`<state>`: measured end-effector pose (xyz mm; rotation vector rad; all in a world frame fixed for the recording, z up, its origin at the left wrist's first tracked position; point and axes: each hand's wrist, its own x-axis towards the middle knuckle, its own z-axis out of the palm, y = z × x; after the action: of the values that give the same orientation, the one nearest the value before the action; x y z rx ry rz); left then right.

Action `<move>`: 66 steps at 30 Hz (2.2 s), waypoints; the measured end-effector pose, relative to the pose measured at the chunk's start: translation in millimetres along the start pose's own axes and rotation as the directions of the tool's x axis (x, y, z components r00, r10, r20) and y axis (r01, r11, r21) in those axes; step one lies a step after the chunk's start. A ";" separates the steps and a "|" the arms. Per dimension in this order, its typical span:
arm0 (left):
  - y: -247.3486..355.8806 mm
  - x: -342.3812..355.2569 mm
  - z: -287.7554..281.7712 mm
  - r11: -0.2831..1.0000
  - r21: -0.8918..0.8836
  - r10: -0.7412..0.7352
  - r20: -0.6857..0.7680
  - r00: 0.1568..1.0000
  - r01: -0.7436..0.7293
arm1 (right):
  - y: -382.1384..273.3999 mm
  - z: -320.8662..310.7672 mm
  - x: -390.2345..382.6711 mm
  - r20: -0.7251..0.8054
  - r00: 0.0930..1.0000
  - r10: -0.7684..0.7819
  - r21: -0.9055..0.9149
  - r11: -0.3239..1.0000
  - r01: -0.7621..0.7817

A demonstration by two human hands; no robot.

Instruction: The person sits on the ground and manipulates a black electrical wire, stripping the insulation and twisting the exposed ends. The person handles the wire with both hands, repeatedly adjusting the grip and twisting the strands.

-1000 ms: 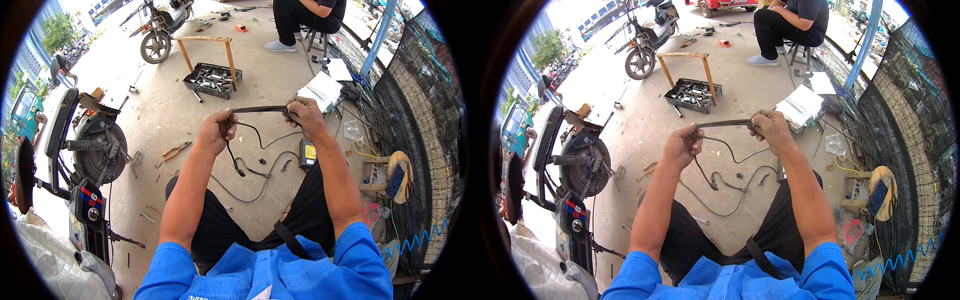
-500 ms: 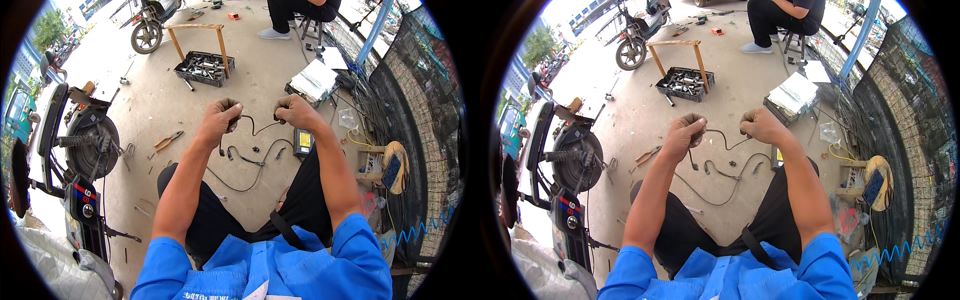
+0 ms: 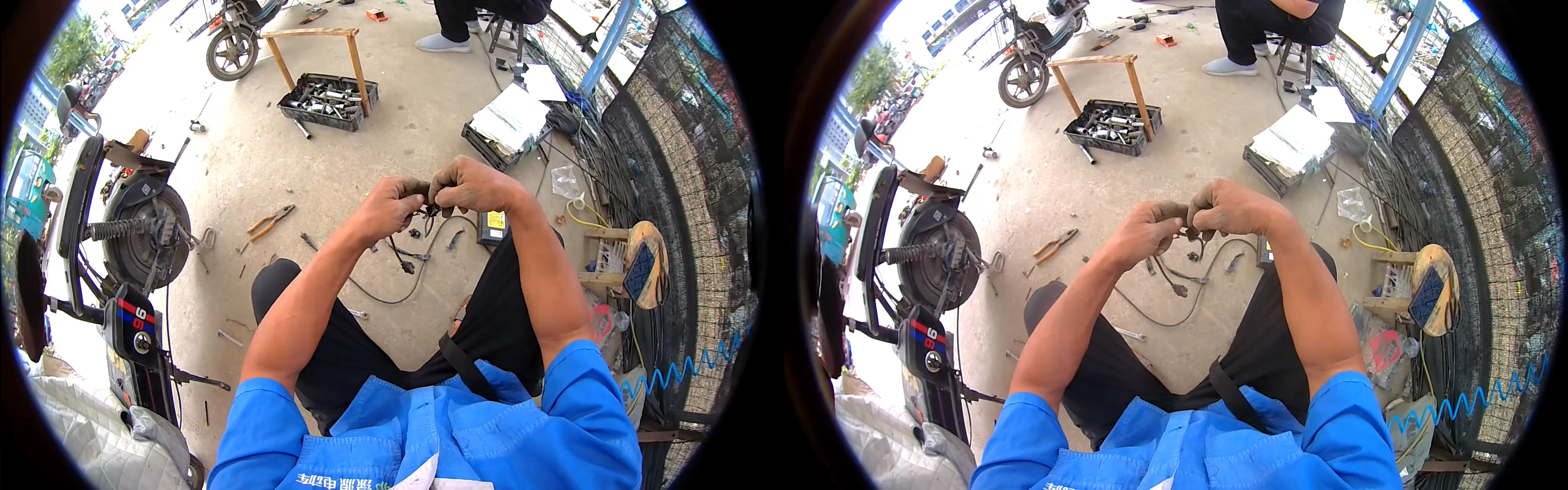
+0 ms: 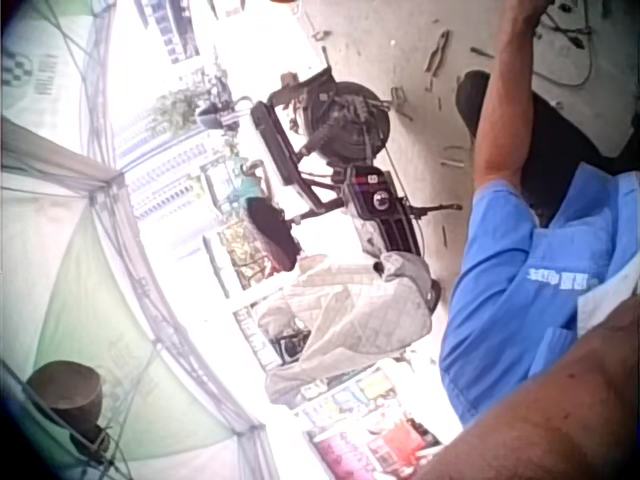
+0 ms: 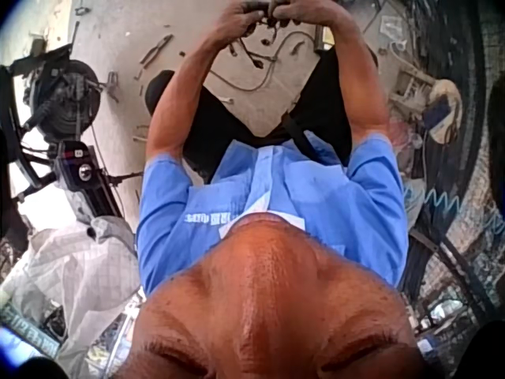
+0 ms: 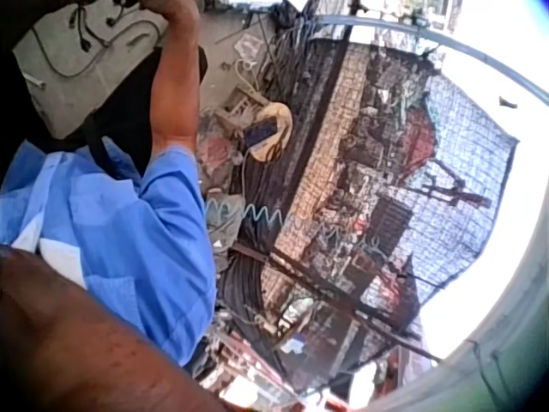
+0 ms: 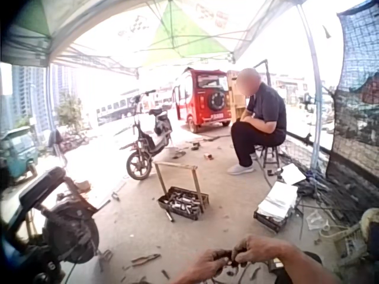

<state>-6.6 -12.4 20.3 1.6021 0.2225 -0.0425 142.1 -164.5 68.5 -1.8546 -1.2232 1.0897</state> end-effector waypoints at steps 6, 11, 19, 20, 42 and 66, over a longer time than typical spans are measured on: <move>-0.9 1.2 -0.5 0.995 0.090 -0.037 -0.052 0.998 0.042 | -3.1 -2.6 0.0 -0.068 0.995 0.070 -0.087 0.993 -0.076; -1.8 1.9 -2.6 0.991 0.109 -0.073 -0.043 0.996 0.077 | 0.3 -2.3 -0.5 -0.104 0.993 0.059 -0.054 0.996 -0.064; -28.4 12.2 -15.1 0.937 0.346 0.053 -0.283 0.958 0.051 | 5.3 -6.4 -0.5 -0.089 0.995 0.037 -0.017 0.999 -0.039; -29.7 12.9 -17.3 0.930 0.362 0.063 -0.317 0.946 0.060 | 4.5 -6.3 -0.6 -0.084 0.996 0.038 -0.027 0.999 -0.040; -7.3 3.2 5.4 0.992 0.129 0.018 -0.112 0.993 -0.004 | 7.1 1.9 6.4 -0.065 0.998 0.027 -0.105 0.994 -0.034; -15.7 7.5 5.9 0.971 0.207 0.170 -0.227 0.959 -0.124 | -0.5 5.2 9.5 -0.110 0.991 0.072 -0.109 0.990 -0.084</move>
<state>-1.3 -17.0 3.4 1.8113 0.2952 0.2577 139.3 -155.0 63.9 -2.0352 -1.1814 0.9675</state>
